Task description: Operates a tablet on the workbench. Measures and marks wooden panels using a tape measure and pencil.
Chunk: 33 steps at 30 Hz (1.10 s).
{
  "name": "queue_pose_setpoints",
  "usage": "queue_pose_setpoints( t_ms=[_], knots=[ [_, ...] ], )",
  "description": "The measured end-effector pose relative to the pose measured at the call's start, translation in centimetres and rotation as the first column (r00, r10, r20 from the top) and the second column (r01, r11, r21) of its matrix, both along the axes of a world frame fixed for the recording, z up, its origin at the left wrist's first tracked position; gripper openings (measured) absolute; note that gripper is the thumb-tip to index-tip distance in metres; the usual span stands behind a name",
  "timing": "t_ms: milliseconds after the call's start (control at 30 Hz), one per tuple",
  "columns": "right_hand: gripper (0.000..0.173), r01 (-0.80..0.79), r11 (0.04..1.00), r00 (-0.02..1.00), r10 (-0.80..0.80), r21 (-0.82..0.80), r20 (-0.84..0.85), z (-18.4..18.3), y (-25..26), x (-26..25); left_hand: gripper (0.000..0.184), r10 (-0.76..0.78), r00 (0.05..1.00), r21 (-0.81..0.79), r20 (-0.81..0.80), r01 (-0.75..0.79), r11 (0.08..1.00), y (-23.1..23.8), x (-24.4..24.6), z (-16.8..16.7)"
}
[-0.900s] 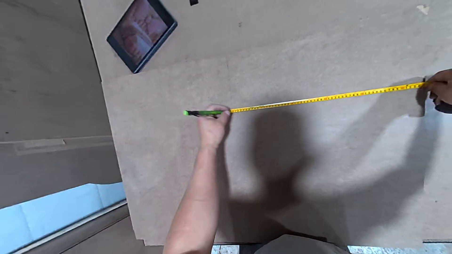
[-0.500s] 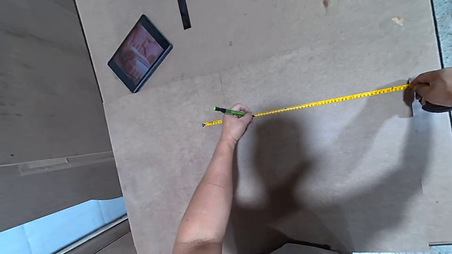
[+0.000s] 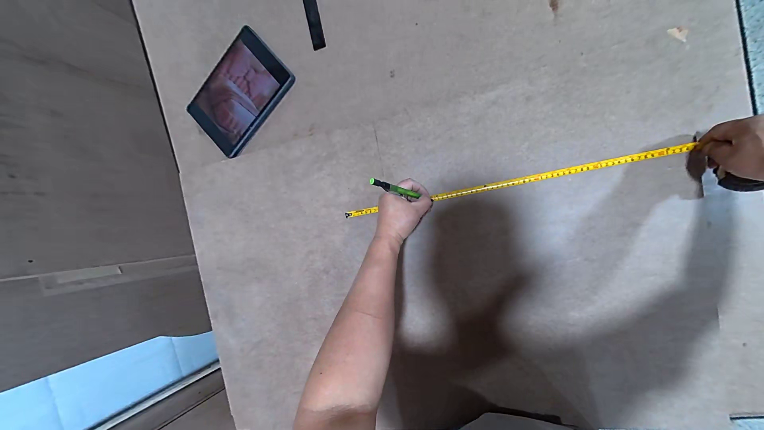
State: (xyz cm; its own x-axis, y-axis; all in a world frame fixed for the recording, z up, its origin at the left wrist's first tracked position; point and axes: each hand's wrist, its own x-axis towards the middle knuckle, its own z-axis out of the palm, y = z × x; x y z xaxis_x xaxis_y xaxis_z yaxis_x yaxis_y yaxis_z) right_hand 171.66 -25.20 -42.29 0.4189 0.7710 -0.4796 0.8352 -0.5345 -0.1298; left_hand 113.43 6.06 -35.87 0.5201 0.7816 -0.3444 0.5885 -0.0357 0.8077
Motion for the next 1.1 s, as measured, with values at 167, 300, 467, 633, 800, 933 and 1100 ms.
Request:
queue_pose_setpoints(
  t_ms=[167, 300, 467, 633, 800, 933, 1100],
  knots=[
    [0.030, 0.035, 0.999, 0.999, -0.035, -0.021, 0.004, 0.7, 0.3, -0.6, 0.006, 0.016, 1.000, 0.014, -0.011, -0.016, 1.000, -0.3, -0.1, -0.4],
    [0.029, 0.032, 0.999, 0.999, -0.032, -0.033, 0.001, 0.8, 0.5, -0.8, 0.005, -0.008, 1.000, 0.026, -0.001, 0.008, 1.000, -0.2, -0.3, -0.6],
    [0.029, 0.052, 0.998, 0.999, -0.052, -0.035, -0.003, 0.9, 0.5, -0.9, 0.005, -0.023, 1.000, 0.044, -0.016, 0.023, 0.999, -0.1, -0.3, -0.4],
    [0.029, 0.033, 0.999, 0.999, -0.033, 0.005, 0.004, 0.1, 0.2, -0.1, 0.006, -0.031, 0.999, 0.051, 0.007, 0.031, 0.998, 0.3, -0.2, -0.7],
    [0.029, 0.042, 0.999, 0.999, -0.042, -0.010, 0.015, 0.3, 0.4, -0.2, 0.005, -0.046, 0.999, 0.051, -0.028, 0.048, 0.998, 0.4, 0.0, -0.4],
    [0.029, 0.022, 1.000, 0.999, -0.022, -0.003, 0.026, 0.0, 0.3, 0.1, 0.009, -0.050, 0.997, 0.051, -0.052, 0.052, 0.997, 0.5, 0.1, -0.3],
    [0.029, 0.044, 0.999, 0.999, -0.044, -0.020, 0.022, 0.3, 0.3, -0.3, 0.006, -0.040, 0.998, 0.056, -0.047, 0.043, 0.998, 0.4, 0.1, -0.3]
  ],
)
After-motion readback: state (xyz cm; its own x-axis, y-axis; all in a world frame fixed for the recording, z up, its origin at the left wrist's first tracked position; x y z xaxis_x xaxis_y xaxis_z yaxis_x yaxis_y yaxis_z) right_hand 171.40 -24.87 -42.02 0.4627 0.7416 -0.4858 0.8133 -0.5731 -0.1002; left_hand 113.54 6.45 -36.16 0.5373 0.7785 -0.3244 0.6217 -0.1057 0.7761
